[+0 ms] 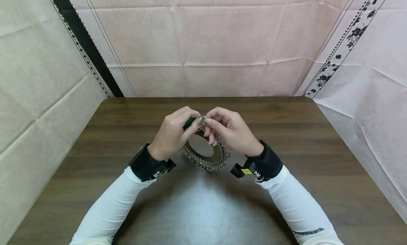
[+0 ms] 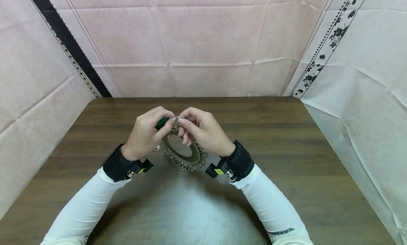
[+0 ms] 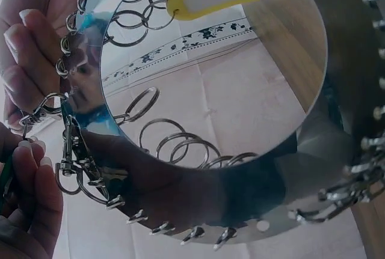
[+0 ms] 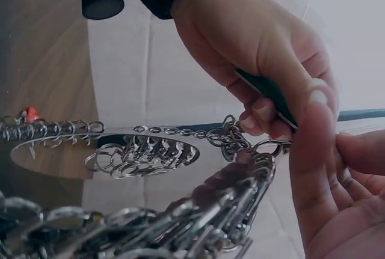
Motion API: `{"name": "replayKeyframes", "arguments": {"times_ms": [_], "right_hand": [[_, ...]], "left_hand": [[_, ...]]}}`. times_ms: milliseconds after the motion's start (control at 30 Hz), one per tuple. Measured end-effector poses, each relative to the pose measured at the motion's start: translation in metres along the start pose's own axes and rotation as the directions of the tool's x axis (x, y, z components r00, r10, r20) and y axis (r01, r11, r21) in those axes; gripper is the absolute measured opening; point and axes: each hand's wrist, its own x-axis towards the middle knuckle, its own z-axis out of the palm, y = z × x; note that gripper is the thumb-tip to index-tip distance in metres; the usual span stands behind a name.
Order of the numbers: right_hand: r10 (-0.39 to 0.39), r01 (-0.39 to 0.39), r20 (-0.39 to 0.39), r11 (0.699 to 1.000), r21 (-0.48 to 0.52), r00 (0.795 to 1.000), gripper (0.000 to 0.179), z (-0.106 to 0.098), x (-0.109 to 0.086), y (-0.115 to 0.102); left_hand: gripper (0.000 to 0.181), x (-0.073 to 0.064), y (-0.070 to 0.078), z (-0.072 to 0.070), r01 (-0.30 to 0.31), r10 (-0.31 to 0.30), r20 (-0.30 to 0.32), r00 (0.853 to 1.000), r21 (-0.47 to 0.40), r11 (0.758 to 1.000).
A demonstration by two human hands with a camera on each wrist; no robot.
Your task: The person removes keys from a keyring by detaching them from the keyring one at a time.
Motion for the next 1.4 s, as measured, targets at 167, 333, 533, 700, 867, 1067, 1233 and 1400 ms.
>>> {"name": "replayKeyframes", "arguments": {"times_ms": [167, 333, 533, 700, 867, 1067, 1233, 1400], "right_hand": [[0.006, -0.007, 0.031, 0.998, 0.064, 1.0, 0.019, -0.0023, -0.0003, -0.0008], [0.026, -0.031, 0.058, 0.995, 0.092, 0.998, 0.02, -0.0043, -0.0002, -0.0019], [0.041, -0.048, 0.078, 0.994, 0.097, 0.996, 0.019, -0.005, 0.0011, -0.0026], [0.04, -0.045, 0.076, 0.996, 0.073, 0.996, 0.017, -0.0053, 0.0014, -0.0025], [0.05, -0.053, 0.069, 0.998, 0.036, 0.996, 0.017, -0.0053, 0.0008, -0.0022], [0.06, -0.06, 0.063, 0.998, -0.003, 0.996, 0.017, -0.0039, 0.0008, -0.0014], [0.055, -0.054, 0.056, 0.998, -0.013, 0.997, 0.017, -0.0027, 0.0006, -0.001], [0.051, -0.05, 0.057, 0.999, -0.014, 0.997, 0.017, -0.0017, 0.0009, -0.0007]], "left_hand": [[0.009, 0.001, 0.0001, -0.0003, -0.034, 0.034, 0.005, 0.999, 0.03, 0.999], [0.006, 0.0014, -0.0004, -0.0006, -0.057, 0.056, 0.01, 0.998, 0.045, 0.997], [0.005, 0.0011, -0.0011, -0.0002, -0.065, 0.065, 0.012, 0.998, 0.045, 0.997], [0.011, 0.001, -0.0001, 0.0001, -0.02, 0.019, 0.04, 0.999, 0.029, 0.999], [0.014, 0.0011, 0.0005, -0.0005, 0.071, -0.067, 0.094, 0.993, -0.042, 0.997], [0.015, 0.0025, -0.0006, -0.0031, 0.202, -0.175, 0.144, 0.974, -0.199, 0.959], [0.014, 0.0034, -0.0008, -0.0043, 0.24, -0.206, 0.154, 0.966, -0.254, 0.937], [0.014, 0.003, -0.0013, -0.0053, 0.247, -0.218, 0.137, 0.966, -0.265, 0.932]]}}
